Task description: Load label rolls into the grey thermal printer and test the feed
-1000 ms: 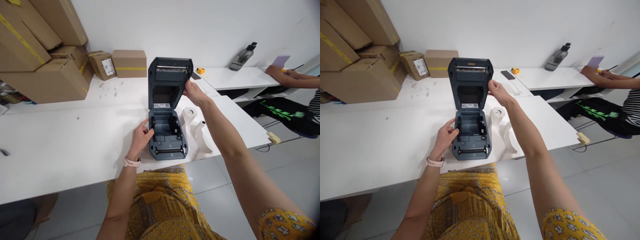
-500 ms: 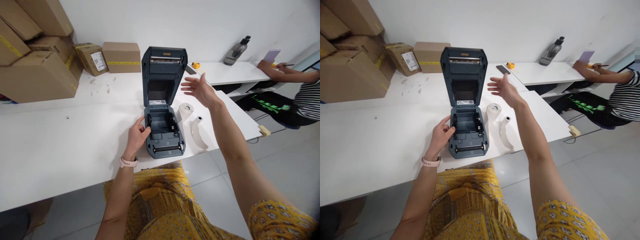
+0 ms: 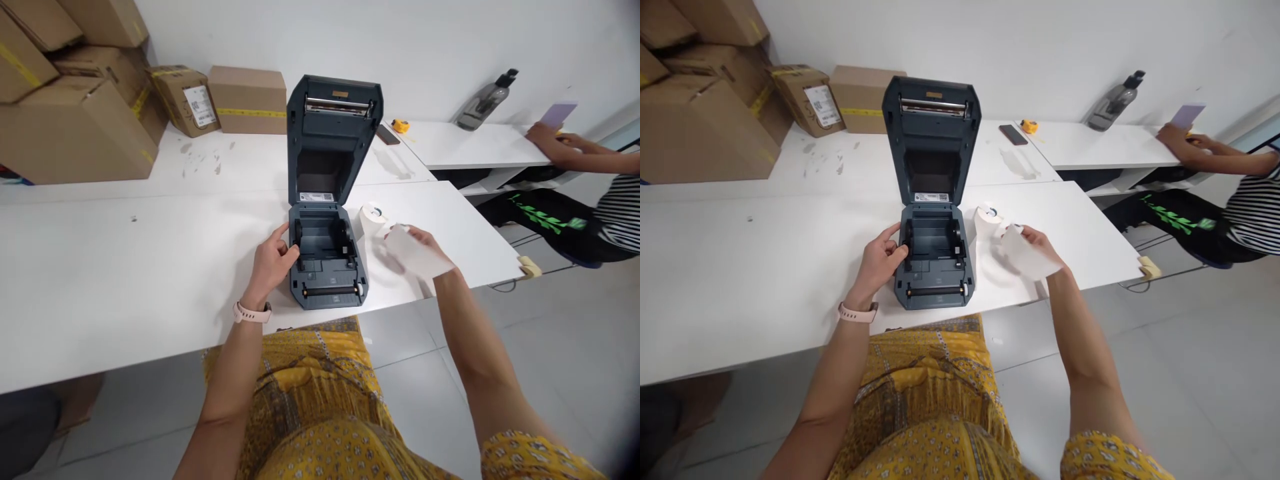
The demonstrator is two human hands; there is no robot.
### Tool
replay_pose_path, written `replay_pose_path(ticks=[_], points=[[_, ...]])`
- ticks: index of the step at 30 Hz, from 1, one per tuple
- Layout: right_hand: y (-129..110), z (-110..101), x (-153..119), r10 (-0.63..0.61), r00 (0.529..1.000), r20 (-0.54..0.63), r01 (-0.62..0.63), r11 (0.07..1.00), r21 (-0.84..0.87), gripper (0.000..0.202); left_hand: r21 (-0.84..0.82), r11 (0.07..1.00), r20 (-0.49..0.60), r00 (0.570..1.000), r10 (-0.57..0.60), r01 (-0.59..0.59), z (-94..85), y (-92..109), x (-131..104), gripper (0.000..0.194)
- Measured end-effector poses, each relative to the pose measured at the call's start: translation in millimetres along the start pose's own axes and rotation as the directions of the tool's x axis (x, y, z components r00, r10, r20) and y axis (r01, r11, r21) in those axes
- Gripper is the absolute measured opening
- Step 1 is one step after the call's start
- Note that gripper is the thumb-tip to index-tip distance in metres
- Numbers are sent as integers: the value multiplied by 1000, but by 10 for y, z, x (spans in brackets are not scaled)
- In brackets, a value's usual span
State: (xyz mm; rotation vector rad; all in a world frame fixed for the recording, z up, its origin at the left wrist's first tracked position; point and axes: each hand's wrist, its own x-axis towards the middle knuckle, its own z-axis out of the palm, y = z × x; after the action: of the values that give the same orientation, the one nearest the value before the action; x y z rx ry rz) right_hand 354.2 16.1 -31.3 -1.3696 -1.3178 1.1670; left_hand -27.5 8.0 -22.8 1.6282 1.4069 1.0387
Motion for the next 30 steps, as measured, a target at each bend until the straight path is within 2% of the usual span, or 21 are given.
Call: replay_pose_path(ticks=[3, 4, 6, 8, 10, 13, 15, 18, 22, 27, 30], points=[[-440, 158, -48, -154, 982, 107, 150, 988, 42, 54, 31, 999, 12, 1000, 20, -20, -7, 3, -6, 71], [-622, 251, -69, -182, 952, 246, 192, 981, -15, 53, 39, 999, 11, 1000, 24, -25, -9, 2, -6, 70], [-975, 517, -75, -213, 865, 454, 325, 928, -184, 39, 43, 999, 9, 1000, 25, -25, -12, -3, -4, 70], [-1237, 851, -4, -238, 782, 576, 514, 769, -380, 36, 36, 999, 11, 1000, 18, -19, -13, -7, -4, 70], [-1363, 1179, 135, -191, 734, 652, 628, 556, -545, 35, 20, 1000, 12, 1000, 10, -10, -11, -8, -8, 69], [-1338, 1530, 364, -28, 715, 699, 677, 281, -681, 27, -24, 1000, 3, 1000, -5, 5, 1, -2, -22, 68], [-1256, 1647, 469, 74, 720, 690, 669, 185, -719, 24, -55, 998, -8, 1000, -12, 12, 16, -2, -29, 68], [-1144, 1707, 530, 148, 719, 679, 665, 136, -734, 26, -54, 999, -56, 998, -3, 0, 48, -31, -22, 66], [-1083, 1743, 533, 144, 719, 680, 674, 94, -733, 29, -75, 997, -100, 995, 28, -36, 100, -112, 11, 67], [-1098, 1820, 541, 182, 714, 676, 677, 67, -733, 30, -235, 972, 11, 1000, 25, -21, 156, -220, 65, 81], [-1145, 1844, 504, 191, 722, 665, 675, 20, -738, 33, -259, 966, 56, 998, 37, -21, 162, -265, 91, 83]])
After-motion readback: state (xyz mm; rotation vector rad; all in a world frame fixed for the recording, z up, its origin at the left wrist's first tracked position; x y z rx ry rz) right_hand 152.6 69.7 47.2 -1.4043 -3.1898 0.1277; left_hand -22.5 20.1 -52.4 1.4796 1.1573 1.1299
